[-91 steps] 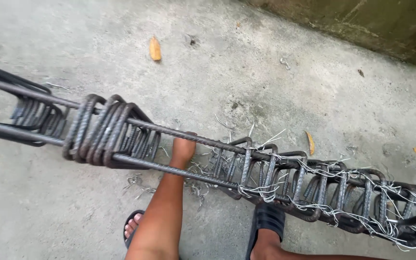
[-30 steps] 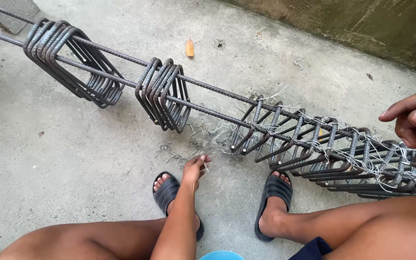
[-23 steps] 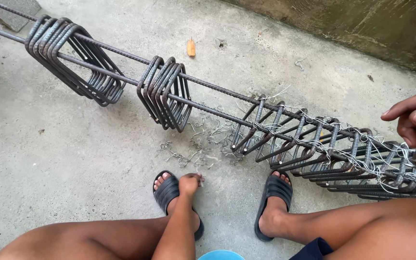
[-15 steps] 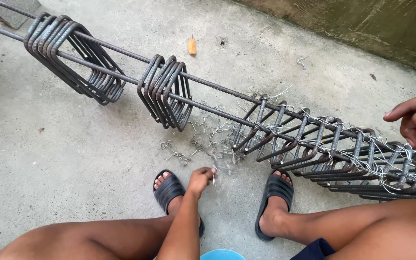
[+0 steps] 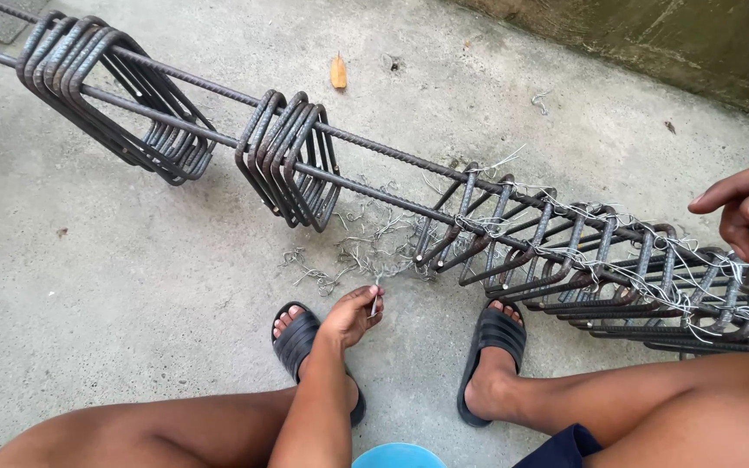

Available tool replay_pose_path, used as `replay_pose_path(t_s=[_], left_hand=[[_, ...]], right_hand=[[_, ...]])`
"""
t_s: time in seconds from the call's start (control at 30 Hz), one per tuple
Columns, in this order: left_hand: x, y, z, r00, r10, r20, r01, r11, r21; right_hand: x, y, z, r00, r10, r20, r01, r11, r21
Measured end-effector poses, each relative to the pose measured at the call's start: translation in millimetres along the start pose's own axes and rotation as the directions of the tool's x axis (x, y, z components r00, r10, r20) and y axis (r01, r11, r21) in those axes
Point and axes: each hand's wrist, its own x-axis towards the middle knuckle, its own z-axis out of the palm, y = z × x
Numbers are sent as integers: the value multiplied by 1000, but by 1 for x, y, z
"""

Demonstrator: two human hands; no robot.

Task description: The person sits on a concrete floor and uses a metal twisting tool to bind a rebar cage with wire. They pick up wire pieces, wrap them around the rebar intersections, and twist them tight to secure the structure.

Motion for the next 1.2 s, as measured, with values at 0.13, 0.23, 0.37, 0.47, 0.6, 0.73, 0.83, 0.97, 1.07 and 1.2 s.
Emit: replay_pose_path(t_s=[0.13,0.23,0.37,0.47,0.6,0.73,0.83,0.97,1.07,1.2], left_hand=[[10,-3,-21,979,-81,-188,170,832,528],[-2,2,-13,975,-100,-198,194,819,539],[-10,6,-12,987,-82,139,75,996,52],[-8,14,-4,967,-24,255,38,998,-51],[5,17,-3,974,90,209,-73,994,-87],[21,16,-4,919,320,-229,-212,893,398],[14,17,-1,865,442,-238,-256,795,550],[17,18,-1,806,544,-232,-350,755,554],[16,18,3,753,621,-221,-350,661,664],[-10,28,36,705,677,-209,-265,525,809]], right_hand=[[1,0,11,999,-21,-39,20,999,-25],[2,-2,10,999,-24,-41,23,999,-28],[3,-4,12,999,-12,-44,11,1000,-25],[7,-10,15,998,-15,-56,13,1000,-28],[11,-38,35,993,-42,-106,36,997,-64],[22,-48,37,992,-48,-116,37,995,-93],[34,-51,32,994,-111,-8,111,992,-58],[47,-56,26,998,-44,33,45,999,-17],[57,-64,29,999,-19,44,20,999,-26],[62,-105,64,996,-30,-80,18,989,-145]])
